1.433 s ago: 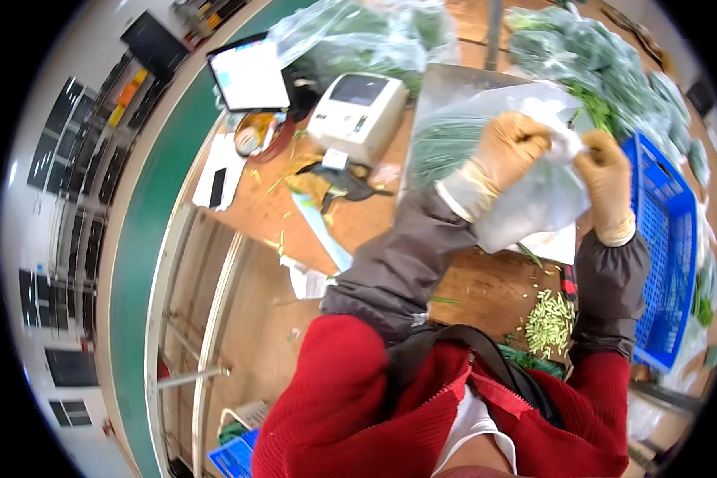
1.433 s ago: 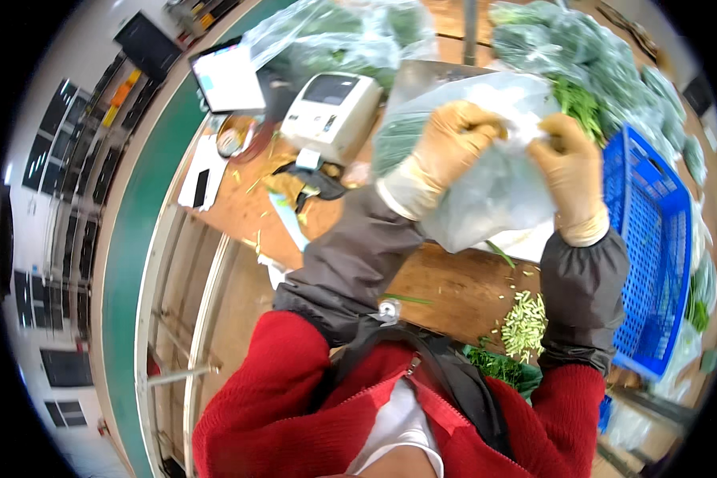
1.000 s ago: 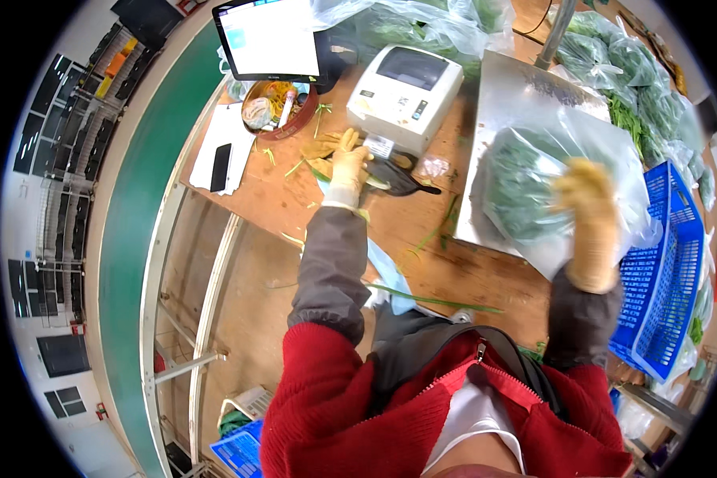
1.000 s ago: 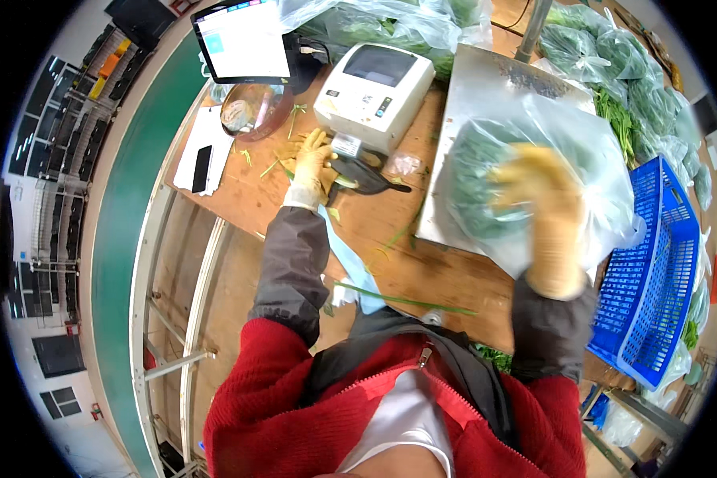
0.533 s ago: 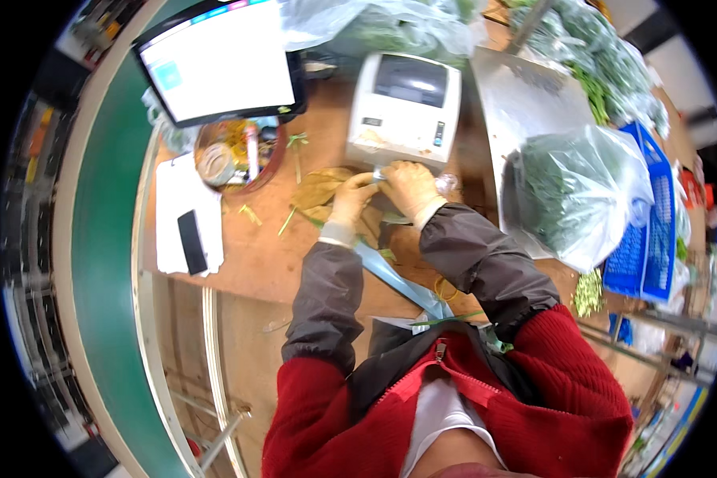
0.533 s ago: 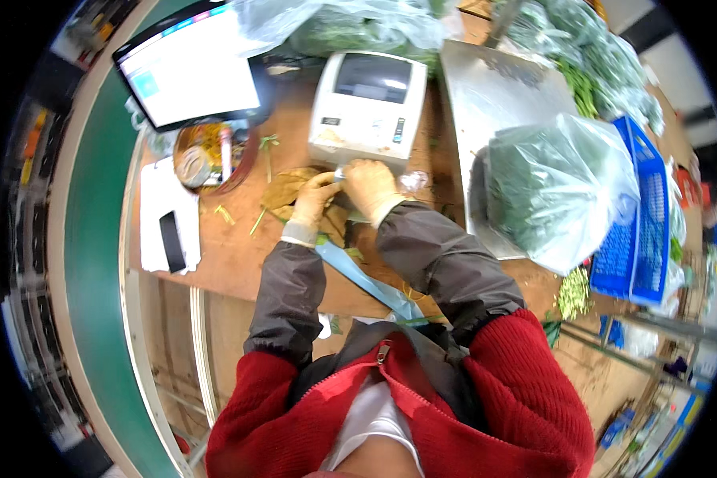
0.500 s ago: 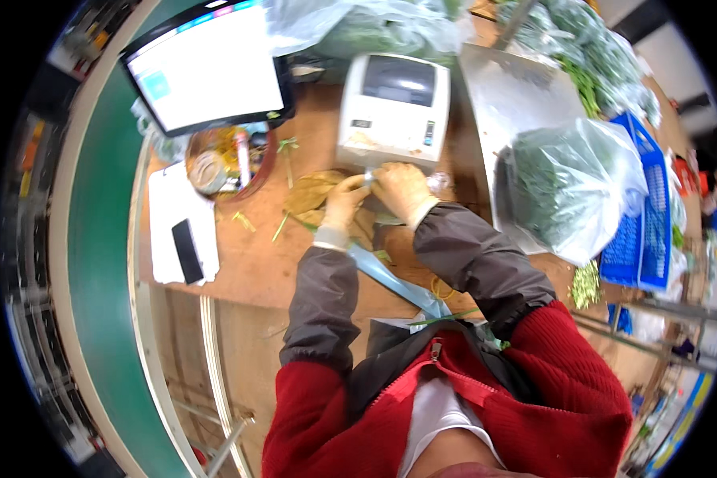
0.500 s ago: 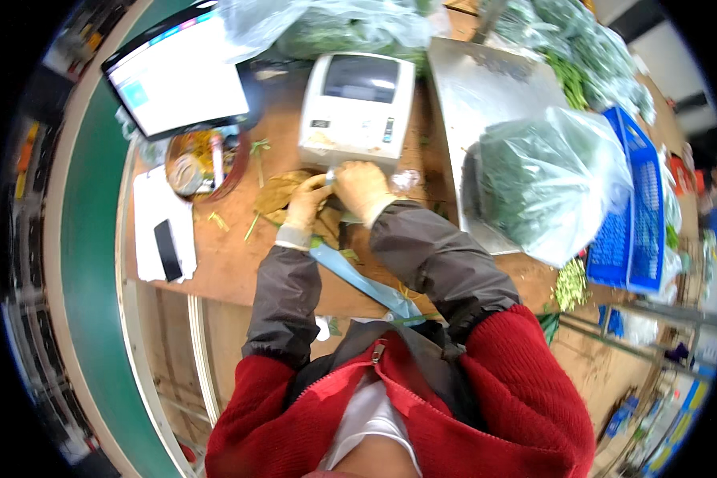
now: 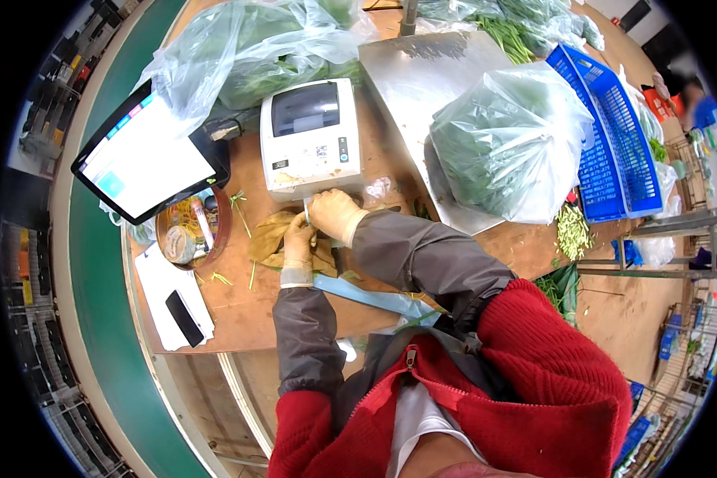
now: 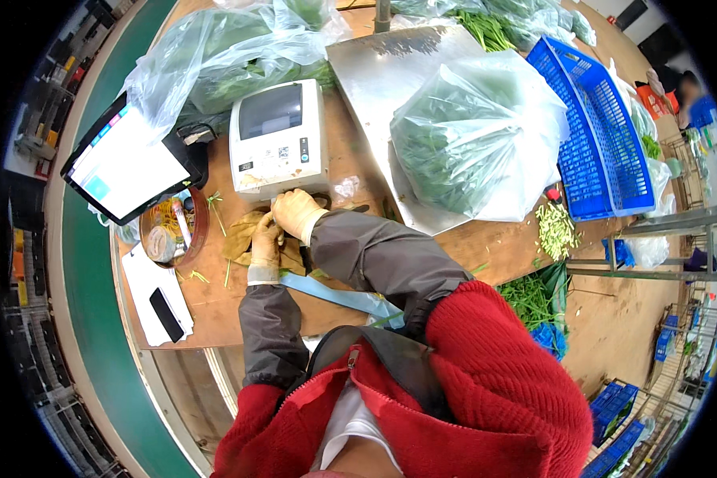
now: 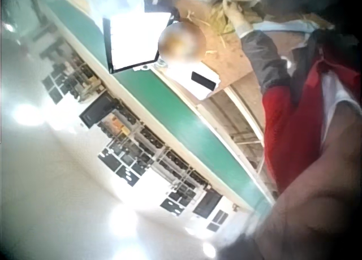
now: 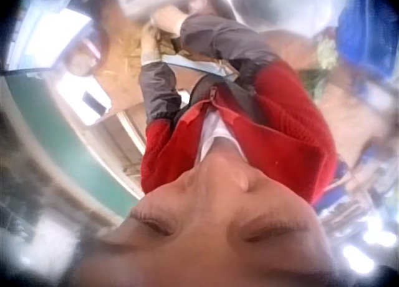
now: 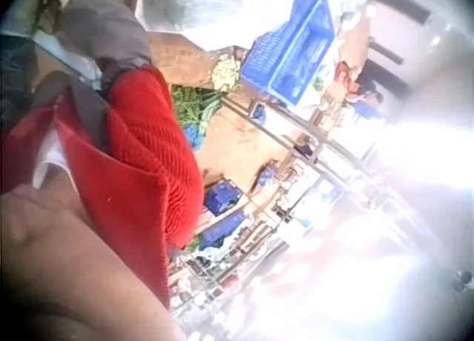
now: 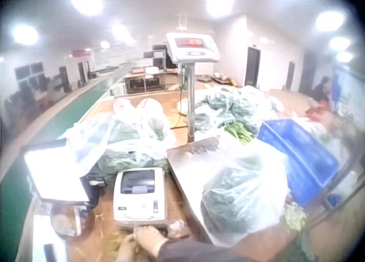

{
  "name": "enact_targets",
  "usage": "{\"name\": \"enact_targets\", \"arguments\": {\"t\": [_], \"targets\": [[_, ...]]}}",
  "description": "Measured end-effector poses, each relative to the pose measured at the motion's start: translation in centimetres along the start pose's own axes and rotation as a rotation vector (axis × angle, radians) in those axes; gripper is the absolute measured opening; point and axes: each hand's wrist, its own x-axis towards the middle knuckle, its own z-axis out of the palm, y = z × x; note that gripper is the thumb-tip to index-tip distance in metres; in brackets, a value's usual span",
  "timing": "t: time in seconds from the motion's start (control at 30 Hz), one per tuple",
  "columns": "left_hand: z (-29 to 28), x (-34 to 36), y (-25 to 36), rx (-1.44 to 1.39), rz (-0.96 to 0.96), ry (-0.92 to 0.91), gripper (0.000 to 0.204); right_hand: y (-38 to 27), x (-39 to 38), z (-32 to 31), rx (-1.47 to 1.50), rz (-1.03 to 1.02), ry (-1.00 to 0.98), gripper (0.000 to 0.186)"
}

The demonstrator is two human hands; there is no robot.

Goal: The person trims the ends of green onions with scissors, places them in a plastic bag, and weighs them on a scale. They then move to a different area, pick up a crate of leafy greens, and begin bundling them with rubber bands.

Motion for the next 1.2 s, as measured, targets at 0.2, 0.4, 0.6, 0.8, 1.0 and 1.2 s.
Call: {"name": "enact_targets", "arguments": {"t": [0.2, 0.4, 0.6, 0.8, 1.0, 1.2], "targets": [[0.7, -0.6, 0.0, -0.055, 0.094, 0.056, 0.021, 0.0, -0.4, 0.6, -0.02, -0.067, 0.052, 0.013], [1.3, -0.3, -0.2, -0.046, -0.059, 0.031, 0.021, 1.2, -0.8, -1.2, 0.35, 0.226, 0.121, 0.014], [-0.9, -2.5, -1.4, 0.065, -0.025, 0.162, 0.026, 11.2, -8.2, -17.6, 0.277, 0.2, 1.009, 0.017], [9.8, -5.1, 6.8, 0.514, 0.699, 0.41, 0.032, 18.6, -19.4, -15.9, -0.036, 0.047, 0.24, 0.048], [37.0, -5.9, 14.9, 0.805, 1.036, -0.445, 0.064, 8.7, -22.4, -13.9, 0.467, -0.108, 0.455, 0.032], [43.5, -2.0, 8.8, 1.269, 0.606, -0.3, 0.025, 8.9, -32.4, -12.0, 0.856, 0.401, 0.084, 0.026]]}}
